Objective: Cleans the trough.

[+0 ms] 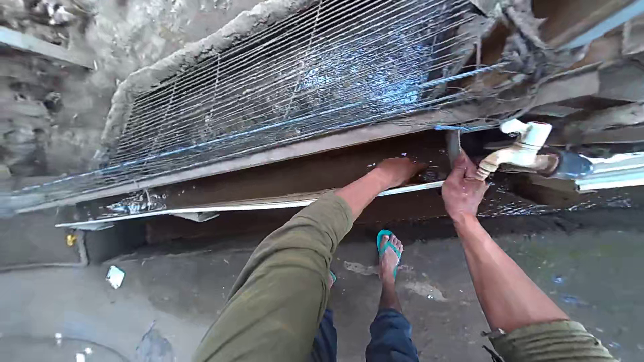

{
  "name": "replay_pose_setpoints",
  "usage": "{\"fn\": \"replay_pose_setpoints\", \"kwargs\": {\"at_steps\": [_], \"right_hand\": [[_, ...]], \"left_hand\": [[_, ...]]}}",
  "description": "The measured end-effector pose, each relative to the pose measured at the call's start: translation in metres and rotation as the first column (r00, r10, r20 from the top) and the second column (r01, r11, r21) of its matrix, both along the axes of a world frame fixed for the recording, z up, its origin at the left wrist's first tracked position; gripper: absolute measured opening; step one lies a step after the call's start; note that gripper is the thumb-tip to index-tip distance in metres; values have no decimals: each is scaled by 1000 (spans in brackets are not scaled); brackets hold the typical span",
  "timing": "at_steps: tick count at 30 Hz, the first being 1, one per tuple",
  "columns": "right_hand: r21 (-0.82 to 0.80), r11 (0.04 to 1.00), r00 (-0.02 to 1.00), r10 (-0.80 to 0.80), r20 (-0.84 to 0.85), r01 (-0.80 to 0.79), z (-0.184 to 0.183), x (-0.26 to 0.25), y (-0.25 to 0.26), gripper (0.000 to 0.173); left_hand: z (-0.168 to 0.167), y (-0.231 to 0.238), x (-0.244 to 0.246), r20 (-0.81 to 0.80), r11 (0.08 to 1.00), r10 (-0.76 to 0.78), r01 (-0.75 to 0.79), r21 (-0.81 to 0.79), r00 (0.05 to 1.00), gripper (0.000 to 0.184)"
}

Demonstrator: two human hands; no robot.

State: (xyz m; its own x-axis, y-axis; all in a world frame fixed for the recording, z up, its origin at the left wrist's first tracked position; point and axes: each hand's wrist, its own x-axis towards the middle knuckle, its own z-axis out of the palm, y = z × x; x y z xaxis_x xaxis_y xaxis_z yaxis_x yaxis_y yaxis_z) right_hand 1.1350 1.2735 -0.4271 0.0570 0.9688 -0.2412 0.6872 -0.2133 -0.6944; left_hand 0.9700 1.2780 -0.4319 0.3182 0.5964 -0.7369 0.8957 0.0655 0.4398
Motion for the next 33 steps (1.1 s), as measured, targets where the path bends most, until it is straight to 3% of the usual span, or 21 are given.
{"fn": "replay_pose_setpoints", "kwargs": {"at_steps": [3, 6, 11, 13, 16, 18, 20, 21, 23, 24, 26, 28, 30, 31, 33], "right_hand": [[3, 1000, 999, 20, 38, -20, 2, 1, 0, 47], [-14, 1000, 999, 14, 44, -14, 5, 0, 1, 47], [-17, 1000, 1000, 8, 28, -7, 7, -2, 0, 47], [-95, 995, 1000, 18, 12, -17, 13, -1, 1, 51], [-140, 990, 999, 13, 44, -7, 23, 9, -4, 56], [-32, 999, 996, 7, 91, -4, 35, 18, -26, 55], [158, 978, 988, 123, 91, -136, 54, 9, -65, 49], [172, 957, 972, 230, 44, -234, 68, -10, -91, 44], [-3, 900, 887, 429, -170, -435, 97, -70, -142, 42], [-160, 841, 837, 458, -299, -517, 108, -107, -161, 50], [-426, 705, 804, 363, -470, -567, 113, -179, -182, 77], [-538, 698, 831, 149, -537, -473, 107, -226, -190, 82], [-550, 767, 845, -19, -534, -331, 96, -243, -183, 54], [-534, 781, 873, 32, -486, -325, 92, -241, -170, 47], [-480, 730, 873, 435, -222, -486, 87, -219, -131, 52]], "left_hand": [[15, -36, -44, -47, 1000, 22, -23, -19, 999, 52], [28, -87, -115, -207, 996, -8, -11, -92, 978, 55], [43, -181, -240, -531, 938, -56, -138, -318, 845, 66], [47, -217, -282, -651, 911, -34, -245, -333, 758, 57], [58, -252, -317, -797, 874, 51, -413, -256, 602, 28], [73, -259, -318, -798, 867, 126, -456, -200, 590, 28], [90, -264, -305, -711, 820, 334, -563, -104, 619, 45], [97, -263, -294, -637, 775, 448, -628, -72, 627, 59], [117, -256, -258, -455, 678, 622, -729, -93, 637, 73], [124, -252, -236, -339, 641, 695, -760, -108, 634, 74], [135, -246, -189, -82, 557, 821, -823, -108, 566, 79], [136, -246, -151, 148, 467, 878, -883, -57, 455, 78], [127, -253, -146, 321, 475, 841, -879, -50, 436, 71], [121, -262, -155, 383, 509, 805, -859, -54, 453, 64], [112, -304, -178, 473, 568, 744, -820, -74, 473, 48]]}}
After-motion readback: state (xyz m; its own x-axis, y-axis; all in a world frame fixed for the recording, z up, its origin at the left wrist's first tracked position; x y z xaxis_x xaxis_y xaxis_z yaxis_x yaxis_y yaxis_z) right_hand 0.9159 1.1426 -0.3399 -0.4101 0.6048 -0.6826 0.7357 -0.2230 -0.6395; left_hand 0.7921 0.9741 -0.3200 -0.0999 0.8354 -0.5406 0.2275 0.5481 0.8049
